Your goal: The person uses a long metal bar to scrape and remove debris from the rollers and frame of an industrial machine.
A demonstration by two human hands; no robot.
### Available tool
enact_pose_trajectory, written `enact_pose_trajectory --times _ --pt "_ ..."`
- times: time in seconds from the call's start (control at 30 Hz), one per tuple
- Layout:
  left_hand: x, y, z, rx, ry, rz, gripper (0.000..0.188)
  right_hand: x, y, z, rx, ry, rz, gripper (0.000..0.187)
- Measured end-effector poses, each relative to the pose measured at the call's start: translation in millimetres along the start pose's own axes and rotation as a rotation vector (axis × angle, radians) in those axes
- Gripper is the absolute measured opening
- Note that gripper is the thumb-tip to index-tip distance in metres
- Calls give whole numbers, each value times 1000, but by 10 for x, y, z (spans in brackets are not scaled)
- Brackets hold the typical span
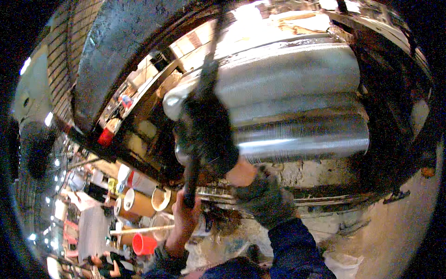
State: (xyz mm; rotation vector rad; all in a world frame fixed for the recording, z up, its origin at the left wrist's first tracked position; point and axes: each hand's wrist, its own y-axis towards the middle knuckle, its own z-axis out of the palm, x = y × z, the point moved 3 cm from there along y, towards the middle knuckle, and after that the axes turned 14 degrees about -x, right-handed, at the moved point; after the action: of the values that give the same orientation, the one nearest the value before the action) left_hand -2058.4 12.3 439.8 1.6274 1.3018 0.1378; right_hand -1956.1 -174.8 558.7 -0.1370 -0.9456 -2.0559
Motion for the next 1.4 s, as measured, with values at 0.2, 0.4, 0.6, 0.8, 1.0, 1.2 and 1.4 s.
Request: enact_pose_trajectory --times 0.2,0.4,0.6,0.8,1.0,1.2,1.4 --pt "1098 23 -396 -153 -21 -141 20 -926 -383 666 -26 401 480 11" --pt "1210 671 -233 -134 -73 214 23 -791 -70 635 -32 530 169 13" --pt "984 825 -511 -48 192 236 19 -855 -99 709 -83 374 142 20" --pt "1112 942 -593 0 126 39 17 -1142 91 814 -189 185 49 23" --pt "1113 1092 -508 12 188 172 19 -1161 170 757 -112 354 85 23" --pt "983 1284 -455 -2 127 276 35 -1181 343 611 -119 286 95 22" --pt "1243 1111 -593 92 85 172 44 -1580 -100 546 -88 287 300 21"
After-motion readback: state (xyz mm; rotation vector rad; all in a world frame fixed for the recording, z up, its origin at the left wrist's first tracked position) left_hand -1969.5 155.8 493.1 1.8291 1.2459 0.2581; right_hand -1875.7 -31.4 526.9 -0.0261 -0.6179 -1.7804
